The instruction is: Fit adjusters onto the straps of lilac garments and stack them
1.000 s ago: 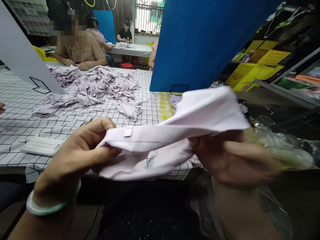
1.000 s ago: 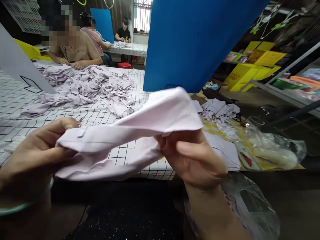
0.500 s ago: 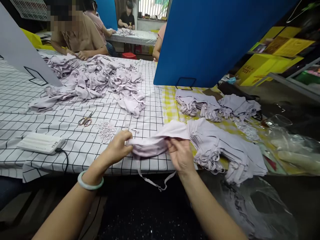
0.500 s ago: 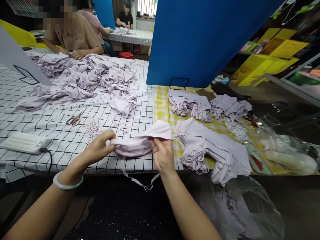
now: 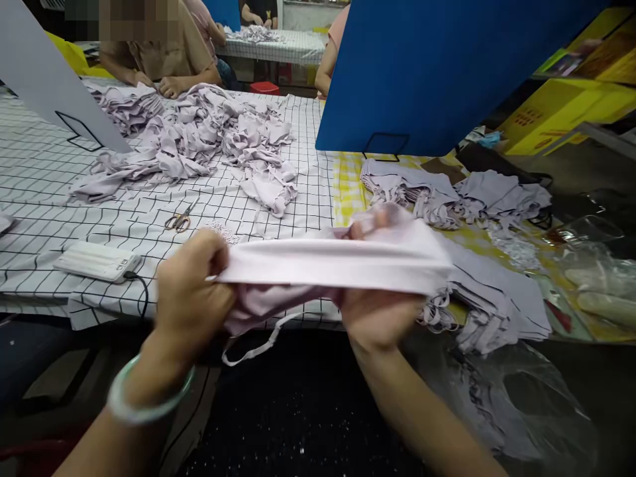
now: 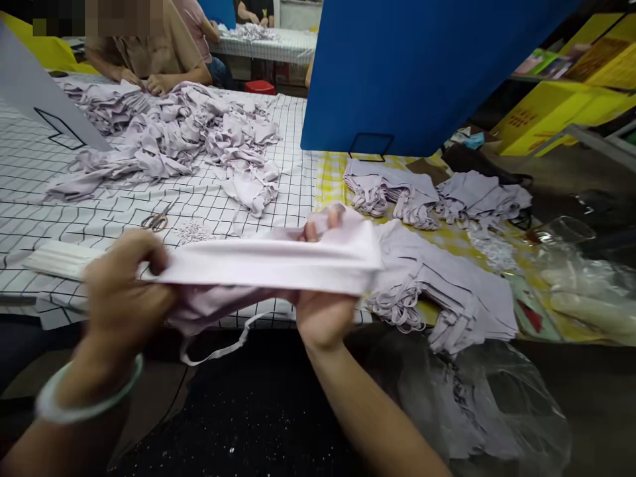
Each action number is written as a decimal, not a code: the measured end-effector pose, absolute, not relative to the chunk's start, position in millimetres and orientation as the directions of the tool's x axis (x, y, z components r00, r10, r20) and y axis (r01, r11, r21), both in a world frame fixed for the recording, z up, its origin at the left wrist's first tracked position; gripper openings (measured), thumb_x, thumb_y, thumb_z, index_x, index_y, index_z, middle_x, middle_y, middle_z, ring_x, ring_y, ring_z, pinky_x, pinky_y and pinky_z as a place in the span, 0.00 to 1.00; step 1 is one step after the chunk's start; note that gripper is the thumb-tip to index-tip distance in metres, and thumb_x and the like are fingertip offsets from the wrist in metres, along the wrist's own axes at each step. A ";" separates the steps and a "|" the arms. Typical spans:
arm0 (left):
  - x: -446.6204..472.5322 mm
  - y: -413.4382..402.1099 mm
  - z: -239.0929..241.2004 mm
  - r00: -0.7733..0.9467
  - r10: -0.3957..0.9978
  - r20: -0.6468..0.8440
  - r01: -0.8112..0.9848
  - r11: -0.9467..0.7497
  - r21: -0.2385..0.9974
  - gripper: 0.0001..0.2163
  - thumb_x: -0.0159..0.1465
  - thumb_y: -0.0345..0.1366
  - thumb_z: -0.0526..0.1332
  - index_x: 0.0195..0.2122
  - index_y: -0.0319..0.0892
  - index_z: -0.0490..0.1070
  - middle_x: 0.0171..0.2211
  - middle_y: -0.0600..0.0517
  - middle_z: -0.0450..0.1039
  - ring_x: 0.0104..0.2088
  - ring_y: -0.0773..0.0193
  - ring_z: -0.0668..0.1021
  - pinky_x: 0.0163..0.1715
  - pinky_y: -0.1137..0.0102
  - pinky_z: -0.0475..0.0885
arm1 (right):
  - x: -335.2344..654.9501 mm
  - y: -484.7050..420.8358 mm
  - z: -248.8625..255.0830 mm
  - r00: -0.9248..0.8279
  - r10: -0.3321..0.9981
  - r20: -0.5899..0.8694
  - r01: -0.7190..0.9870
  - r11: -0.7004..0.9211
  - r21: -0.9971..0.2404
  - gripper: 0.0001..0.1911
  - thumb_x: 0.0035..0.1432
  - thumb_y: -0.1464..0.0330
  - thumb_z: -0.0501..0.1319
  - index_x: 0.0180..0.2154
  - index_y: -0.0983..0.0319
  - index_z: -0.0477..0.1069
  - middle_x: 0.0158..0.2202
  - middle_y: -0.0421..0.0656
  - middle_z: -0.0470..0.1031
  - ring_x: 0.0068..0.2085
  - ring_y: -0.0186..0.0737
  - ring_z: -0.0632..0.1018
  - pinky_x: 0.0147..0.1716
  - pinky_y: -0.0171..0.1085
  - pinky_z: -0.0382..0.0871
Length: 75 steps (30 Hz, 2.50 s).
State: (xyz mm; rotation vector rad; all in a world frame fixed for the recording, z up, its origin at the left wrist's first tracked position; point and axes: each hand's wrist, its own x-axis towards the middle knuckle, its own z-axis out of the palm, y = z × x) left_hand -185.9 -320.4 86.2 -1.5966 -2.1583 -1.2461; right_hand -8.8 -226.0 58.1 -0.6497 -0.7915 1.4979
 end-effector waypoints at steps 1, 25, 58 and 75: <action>-190.2 -306.2 70.3 -0.407 0.738 0.539 0.863 0.117 0.492 0.13 0.46 0.19 0.57 0.25 0.45 0.58 0.21 0.58 0.59 0.22 0.68 0.63 0.23 0.71 0.57 | -13.3 -217.3 44.9 -0.058 0.998 -0.014 -0.633 -0.048 -0.772 0.26 0.65 0.48 0.48 0.53 0.53 0.72 0.49 0.42 0.79 0.52 0.45 0.78 0.55 0.51 0.73; -207.8 -312.3 -26.3 -0.279 0.958 0.063 0.938 0.258 0.231 0.31 0.56 0.24 0.53 0.64 0.36 0.62 0.47 0.39 0.72 0.45 0.49 0.75 0.43 0.58 0.74 | 49.2 -217.0 -21.9 -0.346 0.800 -0.491 -0.514 -0.599 -0.614 0.15 0.67 0.65 0.51 0.43 0.56 0.76 0.45 0.44 0.82 0.50 0.41 0.81 0.54 0.49 0.75; -219.4 -264.5 0.2 -0.170 0.960 0.224 0.960 0.109 0.258 0.07 0.65 0.36 0.57 0.43 0.44 0.69 0.43 0.44 0.73 0.44 0.50 0.72 0.44 0.56 0.65 | 72.0 -116.4 -28.2 -0.287 0.934 0.214 0.712 0.357 -0.605 0.22 0.58 0.57 0.62 0.50 0.60 0.65 0.43 0.49 0.73 0.38 0.46 0.75 0.39 0.45 0.71; -213.1 -307.7 -17.3 0.046 0.989 0.138 0.939 -0.090 0.331 0.19 0.63 0.32 0.54 0.55 0.44 0.69 0.60 0.43 0.68 0.60 0.48 0.69 0.59 0.51 0.64 | 102.9 -175.3 -37.6 -0.734 0.577 0.357 0.468 0.811 -0.350 0.13 0.62 0.74 0.54 0.46 0.59 0.72 0.51 0.50 0.77 0.55 0.51 0.76 0.55 0.52 0.71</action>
